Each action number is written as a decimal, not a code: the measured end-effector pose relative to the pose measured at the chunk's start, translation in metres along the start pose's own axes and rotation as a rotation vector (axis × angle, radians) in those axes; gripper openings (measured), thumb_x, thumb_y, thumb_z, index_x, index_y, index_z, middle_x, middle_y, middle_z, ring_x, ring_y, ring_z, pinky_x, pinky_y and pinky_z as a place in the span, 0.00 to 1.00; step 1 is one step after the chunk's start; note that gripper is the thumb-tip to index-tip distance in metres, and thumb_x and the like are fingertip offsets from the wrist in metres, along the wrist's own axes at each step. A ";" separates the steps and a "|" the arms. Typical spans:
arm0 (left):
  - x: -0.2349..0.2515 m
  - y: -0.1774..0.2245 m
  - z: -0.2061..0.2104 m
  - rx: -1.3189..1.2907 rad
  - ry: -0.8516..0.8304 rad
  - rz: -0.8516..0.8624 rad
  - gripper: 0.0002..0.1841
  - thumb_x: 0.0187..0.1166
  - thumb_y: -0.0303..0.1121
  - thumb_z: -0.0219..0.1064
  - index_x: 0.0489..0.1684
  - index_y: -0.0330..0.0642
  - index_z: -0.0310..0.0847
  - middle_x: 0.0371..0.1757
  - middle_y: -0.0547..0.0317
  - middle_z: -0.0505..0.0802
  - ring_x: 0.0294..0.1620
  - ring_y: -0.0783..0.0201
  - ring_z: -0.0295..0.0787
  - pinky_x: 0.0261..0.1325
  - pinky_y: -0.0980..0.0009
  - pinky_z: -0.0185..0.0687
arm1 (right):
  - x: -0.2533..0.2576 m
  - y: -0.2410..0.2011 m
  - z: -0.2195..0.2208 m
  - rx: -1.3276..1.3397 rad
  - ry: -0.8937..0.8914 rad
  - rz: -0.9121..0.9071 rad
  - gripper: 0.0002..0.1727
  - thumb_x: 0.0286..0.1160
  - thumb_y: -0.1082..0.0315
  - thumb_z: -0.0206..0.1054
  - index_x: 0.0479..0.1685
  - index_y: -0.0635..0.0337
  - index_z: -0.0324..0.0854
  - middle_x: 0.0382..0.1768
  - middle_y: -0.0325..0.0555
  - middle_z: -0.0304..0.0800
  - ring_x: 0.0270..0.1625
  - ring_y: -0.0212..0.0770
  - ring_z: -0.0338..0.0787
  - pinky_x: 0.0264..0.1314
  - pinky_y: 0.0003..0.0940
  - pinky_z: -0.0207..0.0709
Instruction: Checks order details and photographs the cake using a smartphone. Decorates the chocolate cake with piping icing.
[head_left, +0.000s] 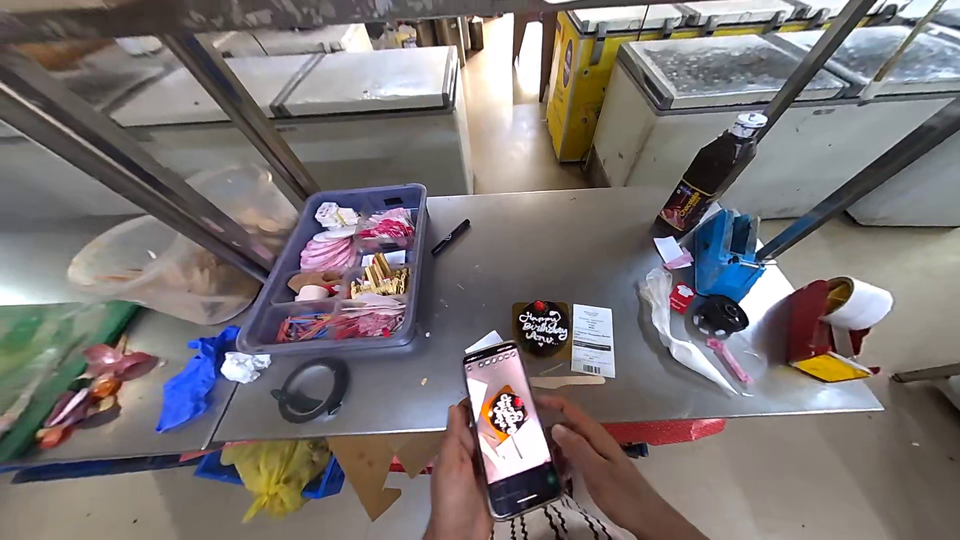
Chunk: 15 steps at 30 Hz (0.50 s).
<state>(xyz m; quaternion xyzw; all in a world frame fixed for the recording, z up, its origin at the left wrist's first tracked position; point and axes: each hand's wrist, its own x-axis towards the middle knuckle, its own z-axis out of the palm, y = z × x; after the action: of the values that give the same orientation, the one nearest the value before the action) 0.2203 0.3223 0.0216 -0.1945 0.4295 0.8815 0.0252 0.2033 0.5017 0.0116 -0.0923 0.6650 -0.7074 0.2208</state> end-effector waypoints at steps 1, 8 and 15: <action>0.004 0.005 -0.007 0.032 0.059 0.013 0.34 0.93 0.51 0.19 0.77 0.35 0.61 0.56 0.51 0.92 0.54 0.61 0.93 0.55 0.61 0.92 | -0.002 0.004 -0.002 -0.021 -0.009 0.048 0.25 0.92 0.58 0.46 0.76 0.65 0.71 0.49 0.43 0.92 0.42 0.33 0.93 0.43 0.33 0.89; 0.104 0.113 -0.086 0.478 0.397 0.300 0.34 0.93 0.57 0.27 0.78 0.44 0.68 0.60 0.58 0.89 0.55 0.69 0.89 0.56 0.62 0.88 | -0.031 0.035 -0.033 -0.222 0.165 0.310 0.17 0.90 0.63 0.54 0.53 0.67 0.85 0.44 0.47 0.94 0.40 0.37 0.94 0.48 0.37 0.89; 0.195 0.188 -0.132 0.855 0.247 0.134 0.34 0.90 0.62 0.36 0.75 0.47 0.73 0.58 0.55 0.90 0.51 0.64 0.90 0.53 0.56 0.87 | -0.050 0.040 -0.054 -0.366 0.289 0.379 0.19 0.84 0.56 0.63 0.47 0.66 0.88 0.39 0.50 0.94 0.40 0.42 0.93 0.49 0.43 0.86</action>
<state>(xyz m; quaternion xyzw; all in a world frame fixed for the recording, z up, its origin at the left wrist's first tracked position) 0.0432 0.0788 0.0183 -0.2421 0.7666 0.5947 -0.0050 0.2325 0.5715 -0.0249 0.0966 0.8115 -0.5277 0.2316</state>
